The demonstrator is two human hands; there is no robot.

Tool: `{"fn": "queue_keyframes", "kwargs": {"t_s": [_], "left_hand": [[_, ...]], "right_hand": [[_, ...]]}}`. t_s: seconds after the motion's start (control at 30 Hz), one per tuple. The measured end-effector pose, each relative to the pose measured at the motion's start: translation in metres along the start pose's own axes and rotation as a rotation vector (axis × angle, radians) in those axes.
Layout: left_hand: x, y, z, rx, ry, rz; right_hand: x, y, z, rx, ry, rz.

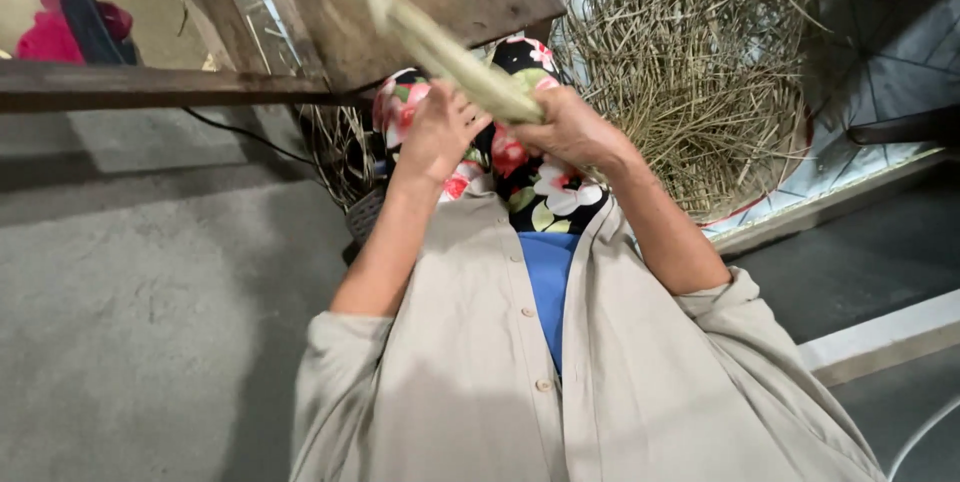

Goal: The person is weaving and tying bundles of straw together using individual straw strands and trimming them with scissors.

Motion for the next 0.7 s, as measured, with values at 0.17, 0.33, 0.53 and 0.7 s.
{"fn": "queue_keyframes", "kwargs": {"t_s": [0.17, 0.33, 0.53, 0.7], "left_hand": [[-0.003, -0.03, 0.06, -0.121, 0.114, -0.208], [0.046, -0.007, 0.047, 0.042, 0.251, 0.092], [0.107, -0.021, 0.029, 0.26, 0.495, 0.383], [0.139, -0.042, 0.008, 0.469, 0.503, 0.475]], "right_hand": [[-0.042, 0.011, -0.012, -0.099, -0.174, -0.123], [-0.042, -0.01, -0.016, 0.231, -0.307, -0.447], [0.016, -0.051, -0.009, 0.311, 0.261, -0.781], [0.095, -0.13, -0.042, 0.49, 0.449, -0.685]]}}
Point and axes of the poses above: each hand's wrist, its own z-axis towards the middle knuckle, its own y-axis out of the palm, x = y × z, the point moved 9 cm from there along z, towards the middle knuckle, and after that the axes turned 6 degrees about y, right-handed, at the moved point
